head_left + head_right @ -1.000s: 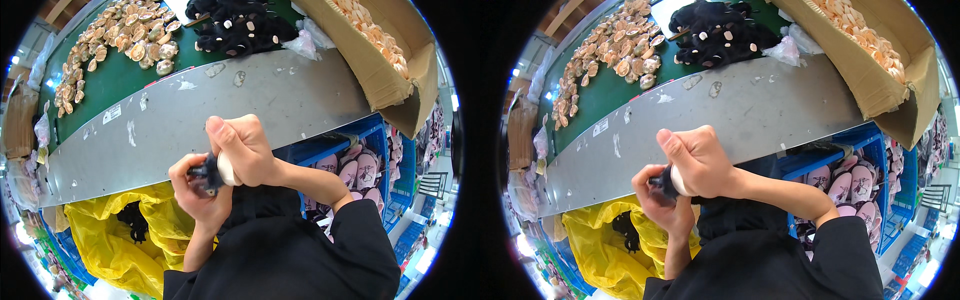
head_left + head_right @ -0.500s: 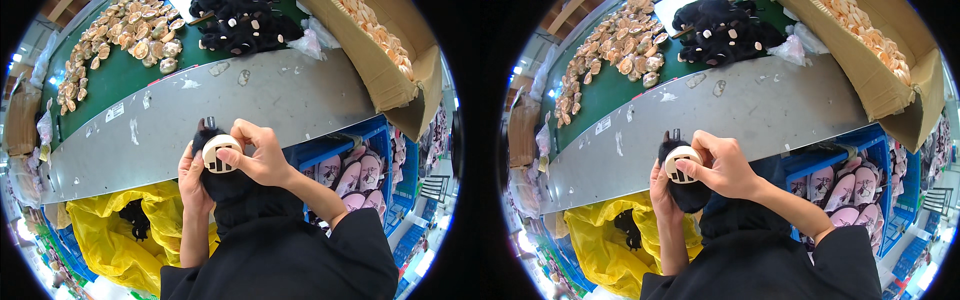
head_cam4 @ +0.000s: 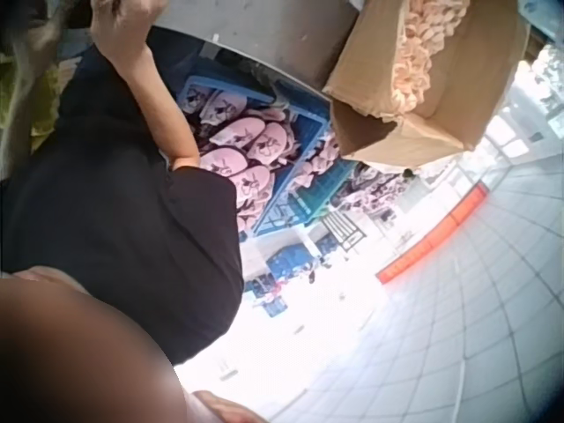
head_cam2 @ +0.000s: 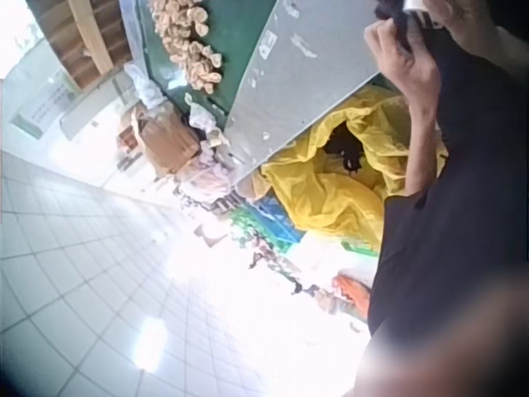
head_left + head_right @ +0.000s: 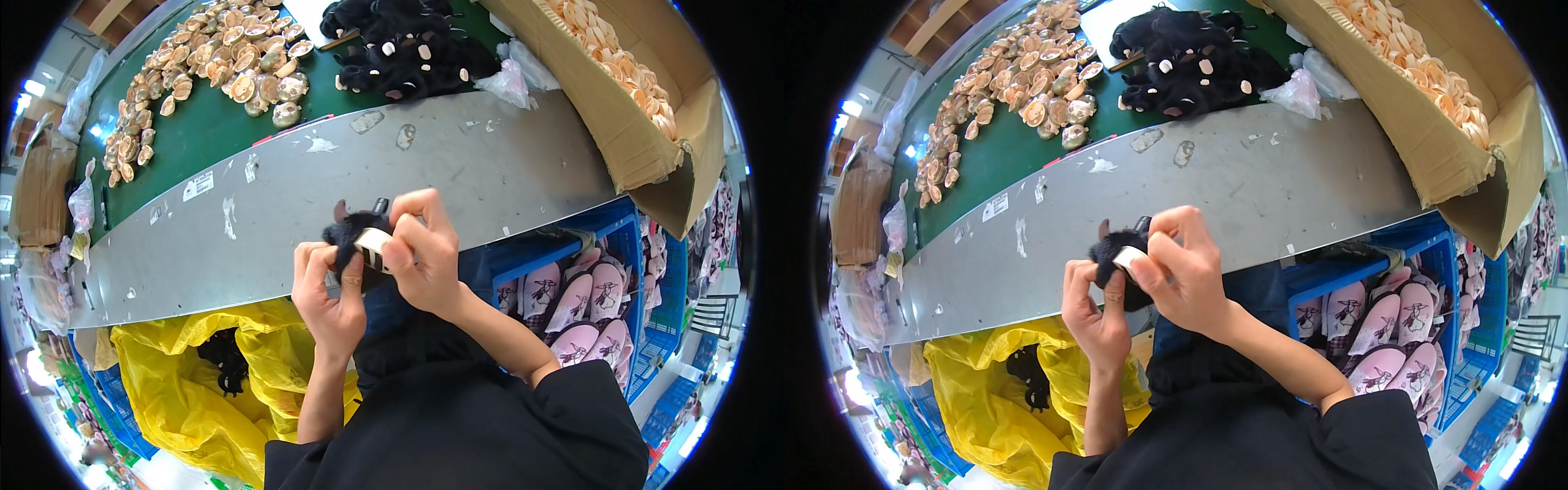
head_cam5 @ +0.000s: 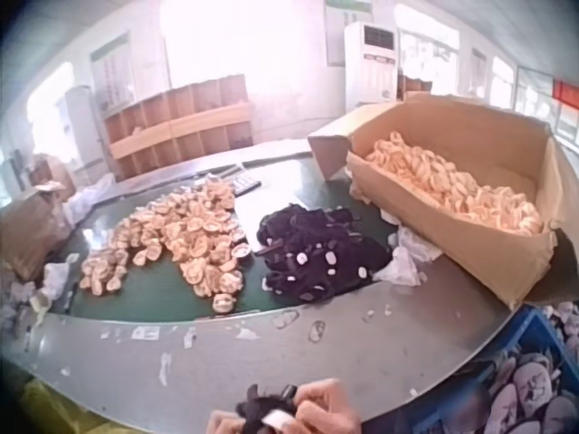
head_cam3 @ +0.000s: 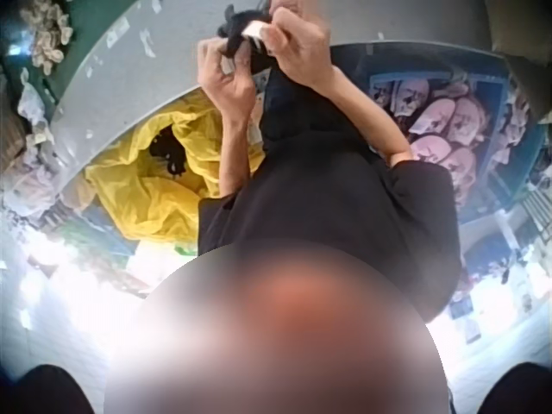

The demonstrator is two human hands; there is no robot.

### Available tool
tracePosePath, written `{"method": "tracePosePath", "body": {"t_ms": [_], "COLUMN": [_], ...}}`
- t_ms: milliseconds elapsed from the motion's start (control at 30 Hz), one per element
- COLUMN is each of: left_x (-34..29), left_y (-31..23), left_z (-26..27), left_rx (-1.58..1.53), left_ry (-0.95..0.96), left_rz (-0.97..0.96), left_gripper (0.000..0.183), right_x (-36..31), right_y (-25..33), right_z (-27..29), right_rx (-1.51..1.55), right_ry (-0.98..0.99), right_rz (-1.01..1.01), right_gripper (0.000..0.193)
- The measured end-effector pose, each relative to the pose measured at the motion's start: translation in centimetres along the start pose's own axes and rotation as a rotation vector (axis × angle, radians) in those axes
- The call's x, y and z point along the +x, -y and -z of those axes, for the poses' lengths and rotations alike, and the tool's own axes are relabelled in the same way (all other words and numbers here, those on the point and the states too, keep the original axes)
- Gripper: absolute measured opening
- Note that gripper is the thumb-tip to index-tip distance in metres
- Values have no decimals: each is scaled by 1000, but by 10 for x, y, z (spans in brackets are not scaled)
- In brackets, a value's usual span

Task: The person repeatedly picks up black slipper uppers and beige insoles, inserts the insoles into the uppers, and places the assembled slippers into a yellow bag. The process is repeated for multiple units.

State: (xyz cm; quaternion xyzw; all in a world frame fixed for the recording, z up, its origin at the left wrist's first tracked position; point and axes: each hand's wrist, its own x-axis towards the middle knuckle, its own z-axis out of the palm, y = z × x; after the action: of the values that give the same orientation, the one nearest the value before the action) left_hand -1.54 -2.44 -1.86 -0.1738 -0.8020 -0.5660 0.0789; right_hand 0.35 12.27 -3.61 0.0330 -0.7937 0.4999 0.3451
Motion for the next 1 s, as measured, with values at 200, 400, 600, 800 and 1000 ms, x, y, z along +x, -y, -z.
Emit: {"method": "tracePosePath", "body": {"t_ms": [200, 400, 600, 800, 1000], "left_x": [-7, -15, -18, -16, -30], "left_y": [3, 13, 15, 14, 20], "left_z": [-18, -24, -27, -15, 73], "left_rx": [-39, -90, -57, 35, 123], "left_ry": [46, 37, 13, -30, -350], "left_rz": [12, 37, -24, 17, 128], "left_gripper": [12, 13, 14, 13, 11], "right_x": [3, -2, 3, 10, 36], "right_y": [8, 3, -14, -24, -21], "right_z": [-6, -10, -22, -26, -34], "right_rx": [253, 145, -10, -152, -85], "right_ry": [31, 73, -39, -30, 58], "right_rz": [-217, -213, -241, -88, 89], "right_gripper": [20, 11, 18, 12, 11]}}
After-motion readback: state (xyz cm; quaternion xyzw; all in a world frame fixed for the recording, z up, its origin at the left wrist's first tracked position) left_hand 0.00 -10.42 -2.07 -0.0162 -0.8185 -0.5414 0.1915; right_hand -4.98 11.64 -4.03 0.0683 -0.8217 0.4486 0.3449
